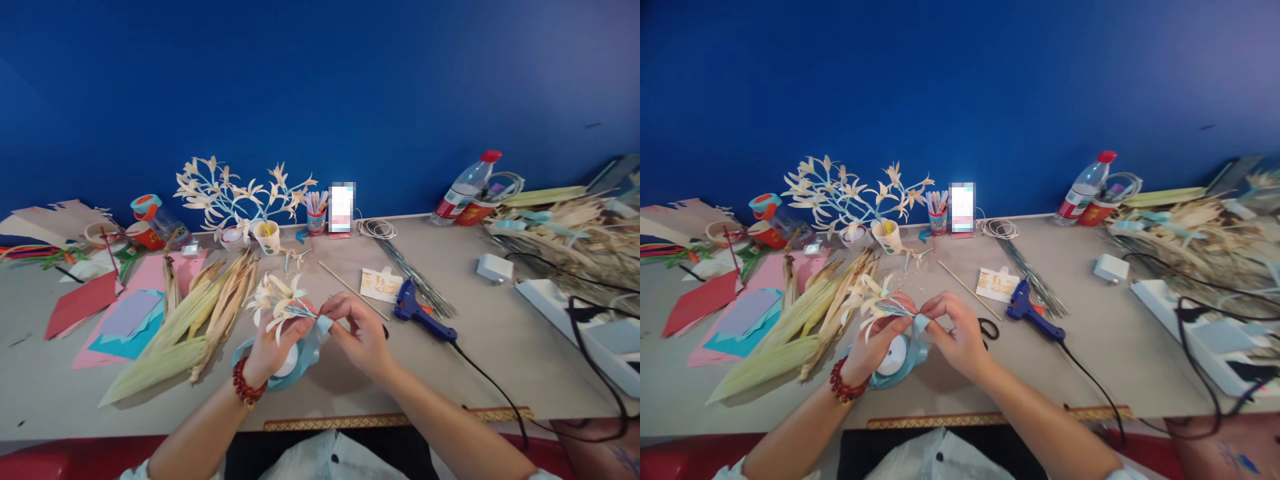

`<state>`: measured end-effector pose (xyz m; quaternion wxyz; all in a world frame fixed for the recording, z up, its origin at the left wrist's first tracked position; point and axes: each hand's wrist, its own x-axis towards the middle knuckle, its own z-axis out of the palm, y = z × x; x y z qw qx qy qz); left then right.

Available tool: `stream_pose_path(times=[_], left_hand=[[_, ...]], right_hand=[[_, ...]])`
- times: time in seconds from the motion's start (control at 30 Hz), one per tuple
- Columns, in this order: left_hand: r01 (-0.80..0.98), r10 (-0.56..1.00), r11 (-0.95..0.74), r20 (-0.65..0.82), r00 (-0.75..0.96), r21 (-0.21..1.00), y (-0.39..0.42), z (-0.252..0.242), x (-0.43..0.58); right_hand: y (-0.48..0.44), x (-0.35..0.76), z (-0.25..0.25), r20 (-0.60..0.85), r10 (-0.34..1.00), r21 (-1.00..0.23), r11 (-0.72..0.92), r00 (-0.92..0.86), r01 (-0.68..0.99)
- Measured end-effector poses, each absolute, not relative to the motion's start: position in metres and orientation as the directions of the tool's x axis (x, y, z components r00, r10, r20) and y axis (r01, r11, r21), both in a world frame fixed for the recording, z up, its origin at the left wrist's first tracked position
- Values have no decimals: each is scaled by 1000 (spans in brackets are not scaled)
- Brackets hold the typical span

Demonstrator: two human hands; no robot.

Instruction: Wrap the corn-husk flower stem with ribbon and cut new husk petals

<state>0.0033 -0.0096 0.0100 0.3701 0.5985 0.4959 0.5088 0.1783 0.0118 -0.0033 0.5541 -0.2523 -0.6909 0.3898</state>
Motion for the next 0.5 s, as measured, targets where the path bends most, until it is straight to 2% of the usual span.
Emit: stream_pose_path(times=[0.1, 0.17, 0.37, 0.5], left_hand=[[99, 979, -192, 183, 92, 976, -9, 11, 3], [47, 979, -174, 167, 117, 984, -10, 11, 3], [-48, 973, -190, 195, 122, 981, -11, 13, 3], [-75, 977, -152, 161, 142, 986, -12, 14, 2]], right_hand=[[14, 178, -6, 493, 818, -869, 446, -296, -215], [15, 178, -7, 490, 821, -869, 432, -292, -243], [16, 181, -7, 595, 741, -796, 596, -311, -102], [14, 184, 0, 745, 580, -607, 794, -328, 24]])
